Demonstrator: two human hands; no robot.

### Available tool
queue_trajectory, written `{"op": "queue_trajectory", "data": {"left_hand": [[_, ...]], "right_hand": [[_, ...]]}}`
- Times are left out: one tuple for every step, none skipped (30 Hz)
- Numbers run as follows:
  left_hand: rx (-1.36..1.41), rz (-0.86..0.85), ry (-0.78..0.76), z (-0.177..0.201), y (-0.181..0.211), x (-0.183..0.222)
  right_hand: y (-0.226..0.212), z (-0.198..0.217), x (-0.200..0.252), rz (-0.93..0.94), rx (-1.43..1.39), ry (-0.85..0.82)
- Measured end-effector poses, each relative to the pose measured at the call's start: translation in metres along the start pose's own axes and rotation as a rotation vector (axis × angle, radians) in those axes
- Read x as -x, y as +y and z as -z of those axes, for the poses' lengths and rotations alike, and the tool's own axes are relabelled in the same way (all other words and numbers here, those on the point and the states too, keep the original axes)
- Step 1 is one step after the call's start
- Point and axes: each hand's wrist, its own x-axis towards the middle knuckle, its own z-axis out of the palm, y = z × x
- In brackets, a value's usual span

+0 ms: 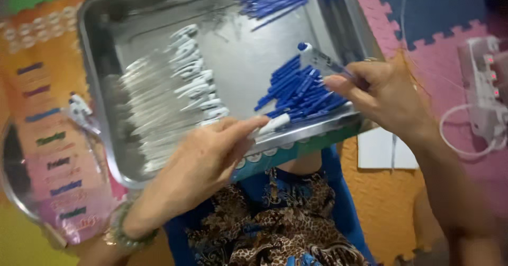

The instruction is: The person assembles pens by inserting ink cartridges into pen barrels and snapping on the caps by hand.

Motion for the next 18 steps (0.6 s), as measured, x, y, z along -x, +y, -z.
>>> {"op": "queue_trajectory", "data": {"left_hand": [[-0.114,-0.066,0.028,0.004,0.008,-0.008],[-0.229,-0.131,0.065,0.008,0.015,-0.015],[-0.226,-0.143,0.055,0.009,0.022,-0.026],[-0.303,-0.094,0.02,0.011,0.03,-0.035],[-0.38,-0.045,-0.014,0.012,0.038,-0.044],[-0.376,-0.051,-0.022,0.013,0.04,-0.051],[-0.497,-0.02,-0.049,0.013,0.042,-0.057],[-0.62,0.009,-0.074,0.013,0.044,-0.064],[-0.617,0.001,-0.081,0.014,0.046,-0.067],[-0.695,-0.024,-0.074,0.016,0.047,-0.069],[-0.773,-0.05,-0.067,0.018,0.049,-0.072],[-0.773,-0.056,-0.071,0.019,0.052,-0.074],[-0.805,-0.046,-0.073,0.02,0.054,-0.076],[-0.836,-0.035,-0.074,0.021,0.056,-0.078],[-0.837,-0.038,-0.077,0.021,0.06,-0.08],[-0.9,-0.003,-0.107,0.021,0.064,-0.082],[-0.963,0.031,-0.138,0.022,0.068,-0.083],[-0.962,0.033,-0.139,0.024,0.072,-0.083]], "right_hand": [[-0.01,0.005,0.004,-0.033,-0.208,0.02],[-0.022,0.01,0.005,-0.056,-0.415,0.043],[-0.03,0.014,0.006,-0.069,-0.413,0.052],[-0.04,0.017,0.005,0.024,-0.638,-0.015],[-0.049,0.02,0.005,0.12,-0.861,-0.083],[-0.052,0.02,0.003,0.11,-0.861,-0.079],[-0.055,0.019,0.001,0.027,-1.029,-0.206],[-0.058,0.018,-0.001,-0.06,-1.195,-0.331],[-0.054,0.014,-0.001,-0.069,-1.197,-0.324],[-0.05,0.01,-0.002,-0.128,-1.334,-0.349],[-0.047,0.006,-0.002,-0.189,-1.471,-0.372],[-0.048,0.004,-0.003,-0.192,-1.474,-0.367],[-0.049,0.002,-0.004,-0.206,-1.469,-0.375],[-0.05,0.001,-0.005,-0.219,-1.463,-0.386],[-0.047,-0.004,-0.006,-0.221,-1.465,-0.383],[-0.045,-0.009,-0.008,-0.267,-1.523,-0.382],[-0.043,-0.014,-0.009,-0.313,-1.58,-0.381],[-0.043,-0.012,-0.011,-0.313,-1.58,-0.383]]}}
